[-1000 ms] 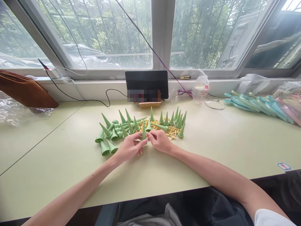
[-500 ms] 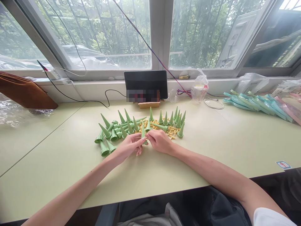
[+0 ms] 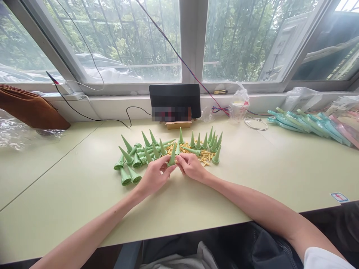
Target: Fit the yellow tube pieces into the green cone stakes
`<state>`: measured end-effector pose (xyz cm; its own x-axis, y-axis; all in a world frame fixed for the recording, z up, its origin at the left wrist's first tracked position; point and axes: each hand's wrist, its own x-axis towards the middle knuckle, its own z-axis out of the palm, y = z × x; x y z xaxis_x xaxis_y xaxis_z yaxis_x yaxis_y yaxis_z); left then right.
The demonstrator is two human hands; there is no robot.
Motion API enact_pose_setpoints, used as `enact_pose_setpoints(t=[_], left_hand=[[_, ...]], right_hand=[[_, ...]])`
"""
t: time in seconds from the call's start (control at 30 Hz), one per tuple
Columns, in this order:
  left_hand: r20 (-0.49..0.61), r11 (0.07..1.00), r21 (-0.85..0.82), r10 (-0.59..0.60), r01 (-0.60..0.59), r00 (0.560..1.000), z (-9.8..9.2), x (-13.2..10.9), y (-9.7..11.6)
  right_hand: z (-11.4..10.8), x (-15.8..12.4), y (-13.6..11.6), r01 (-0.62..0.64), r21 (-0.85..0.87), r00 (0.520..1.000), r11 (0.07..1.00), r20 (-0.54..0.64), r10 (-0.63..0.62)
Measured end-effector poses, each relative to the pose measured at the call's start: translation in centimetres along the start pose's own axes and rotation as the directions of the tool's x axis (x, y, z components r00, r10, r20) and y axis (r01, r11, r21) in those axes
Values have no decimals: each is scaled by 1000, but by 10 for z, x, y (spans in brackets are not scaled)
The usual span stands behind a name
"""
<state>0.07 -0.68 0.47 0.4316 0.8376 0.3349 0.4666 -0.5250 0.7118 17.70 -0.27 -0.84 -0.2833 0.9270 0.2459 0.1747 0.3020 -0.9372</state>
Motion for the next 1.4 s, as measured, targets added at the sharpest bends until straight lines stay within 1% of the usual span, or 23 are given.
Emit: enact_pose_setpoints(t=[0.07, 0.2, 0.37, 0.47, 0.63, 0.77, 0.83, 1.13, 1.4], left_hand=[[-7, 997, 61, 38, -38, 999, 0, 0, 0], [12, 988, 125, 88, -89, 996, 0, 0, -1], [26, 985, 145, 87, -90, 996, 0, 0, -2], [22, 991, 121, 59, -61, 998, 1, 1, -2], [44, 1000, -1, 4, -4, 999, 0, 2, -1], [45, 998, -47, -46, 48, 998, 0, 2, 0], [49, 996, -60, -59, 62, 997, -1, 1, 0], [80, 990, -101, -92, 100, 993, -3, 1, 0], [144, 944, -280, -141, 177, 979, -5, 2, 4]], right_hand=[[0, 1, 1, -44, 81, 999, 996, 19, 43], [0, 3, 4, -127, 203, 991, 971, 69, 115], [-1, 5, 7, -167, 240, 985, 956, 91, 149], [0, 6, 7, -168, 242, 985, 956, 77, 153], [0, 6, 5, -170, 253, 985, 952, 44, 164], [0, 6, 5, -163, 281, 986, 946, 16, 165], [1, 6, 5, -159, 272, 987, 949, 9, 163], [2, 2, 5, -107, 101, 994, 989, -20, 110], [1, 2, 8, -75, 42, 996, 996, -35, 76]])
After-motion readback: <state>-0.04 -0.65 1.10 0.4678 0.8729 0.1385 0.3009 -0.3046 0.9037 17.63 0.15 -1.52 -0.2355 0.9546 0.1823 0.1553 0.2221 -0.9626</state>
